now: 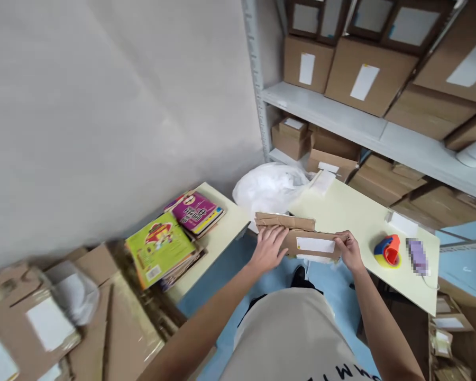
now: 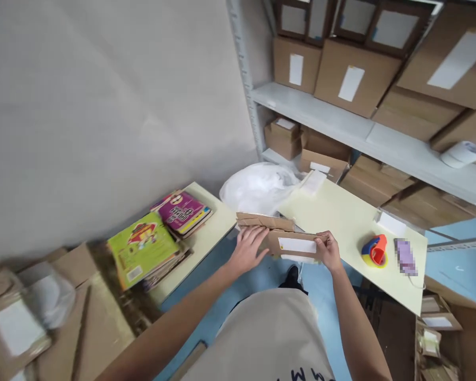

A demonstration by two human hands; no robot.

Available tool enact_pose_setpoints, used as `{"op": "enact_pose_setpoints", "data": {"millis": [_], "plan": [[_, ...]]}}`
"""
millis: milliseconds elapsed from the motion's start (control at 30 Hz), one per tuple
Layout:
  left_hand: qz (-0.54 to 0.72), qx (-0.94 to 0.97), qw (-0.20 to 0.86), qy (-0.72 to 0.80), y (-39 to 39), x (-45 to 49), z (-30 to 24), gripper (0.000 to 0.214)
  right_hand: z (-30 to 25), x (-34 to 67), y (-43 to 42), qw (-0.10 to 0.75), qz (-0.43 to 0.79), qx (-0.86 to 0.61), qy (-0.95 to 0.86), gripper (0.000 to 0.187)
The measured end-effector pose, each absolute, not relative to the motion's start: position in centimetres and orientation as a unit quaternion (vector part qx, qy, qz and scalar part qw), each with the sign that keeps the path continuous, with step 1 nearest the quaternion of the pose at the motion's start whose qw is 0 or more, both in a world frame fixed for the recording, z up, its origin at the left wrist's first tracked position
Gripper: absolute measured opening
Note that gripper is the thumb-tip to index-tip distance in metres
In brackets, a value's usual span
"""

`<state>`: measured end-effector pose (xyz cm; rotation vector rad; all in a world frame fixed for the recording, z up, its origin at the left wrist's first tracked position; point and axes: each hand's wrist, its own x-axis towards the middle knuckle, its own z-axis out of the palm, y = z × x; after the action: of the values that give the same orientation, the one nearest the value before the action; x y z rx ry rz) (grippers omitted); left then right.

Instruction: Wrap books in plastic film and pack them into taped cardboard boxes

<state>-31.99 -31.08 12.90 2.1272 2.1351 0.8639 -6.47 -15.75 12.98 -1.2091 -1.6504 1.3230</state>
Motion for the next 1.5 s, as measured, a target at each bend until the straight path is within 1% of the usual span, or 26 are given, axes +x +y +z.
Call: {"op": "enact_pose_setpoints", "data": {"millis": [67,167,233,400,500,567,633,700,867,967,1033,1100,1200,1267,1333,1400,1500], "plan": [[0.265,0.689,0.017,0.674,-27.6,-30.3,12.3,0.042,12.7,-4.0,-14.2,0.362,0.497,-0.481,-0.625,0.042],[0.269,0.705,0.024,0.656,-22.4,-28.3,12.2,0.025,12.7,-1.0,-12.2,0.396,0.467,-0.505,-0.608,0.041],[0.274,0.719,0.032,0.638,-19.3,-27.2,12.4,0.020,13.0,0.4,-11.2,0.415,0.455,-0.521,-0.591,0.040],[0.270,0.768,0.056,0.578,-13.1,-25.8,12.9,0.019,13.5,2.4,-9.2,0.459,0.473,-0.523,-0.540,0.041],[0.262,0.794,0.072,0.543,-10.6,-25.7,12.7,0.021,13.8,2.8,-8.1,0.480,0.472,-0.519,-0.526,0.047],[0.261,0.803,0.085,0.529,-9.1,-25.8,12.3,0.022,14.0,2.8,-7.4,0.476,0.459,-0.530,-0.530,0.054],[0.263,0.808,0.095,0.519,-7.6,-26.0,11.9,0.023,14.3,2.7,-6.6,0.457,0.453,-0.552,-0.531,0.060],[0.266,0.815,0.102,0.504,-6.2,-26.2,11.4,0.025,14.6,2.4,-5.9,0.435,0.447,-0.594,-0.508,0.062],[0.275,0.834,0.165,0.449,-2.7,-27.1,10.1,0.030,15.0,1.7,-4.2,0.372,0.429,-0.694,-0.443,0.051],[0.279,0.836,0.216,0.420,-1.3,-27.6,9.3,0.032,15.1,1.5,-3.3,0.327,0.416,-0.717,-0.454,0.047],[0.279,0.838,0.250,0.397,-0.7,-27.6,8.9,0.032,15.1,1.5,-2.7,0.293,0.377,-0.739,-0.474,0.044],[0.274,0.845,0.277,0.366,-0.4,-27.5,8.7,0.031,15.0,1.5,-2.0,0.246,0.312,-0.772,-0.496,0.041],[0.267,0.857,0.305,0.319,-0.2,-27.1,8.8,0.031,14.6,1.8,-0.6,0.143,0.221,-0.808,-0.528,0.038],[0.265,0.857,0.320,0.305,-0.2,-27.1,8.9,0.032,14.2,2.1,0.3,0.076,0.185,-0.809,-0.553,0.037],[0.262,0.853,0.319,0.318,-0.4,-27.2,9.1,0.030,13.5,2.5,1.1,0.031,0.162,-0.802,-0.574,0.039],[0.259,0.846,0.296,0.360,-0.8,-27.5,9.2,0.022,12.8,2.8,1.7,0.021,0.152,-0.793,-0.590,0.041],[0.266,0.816,0.252,0.448,-1.5,-27.1,9.1,0.004,12.0,3.2,2.3,0.056,0.161,-0.776,-0.608,0.041]]}}
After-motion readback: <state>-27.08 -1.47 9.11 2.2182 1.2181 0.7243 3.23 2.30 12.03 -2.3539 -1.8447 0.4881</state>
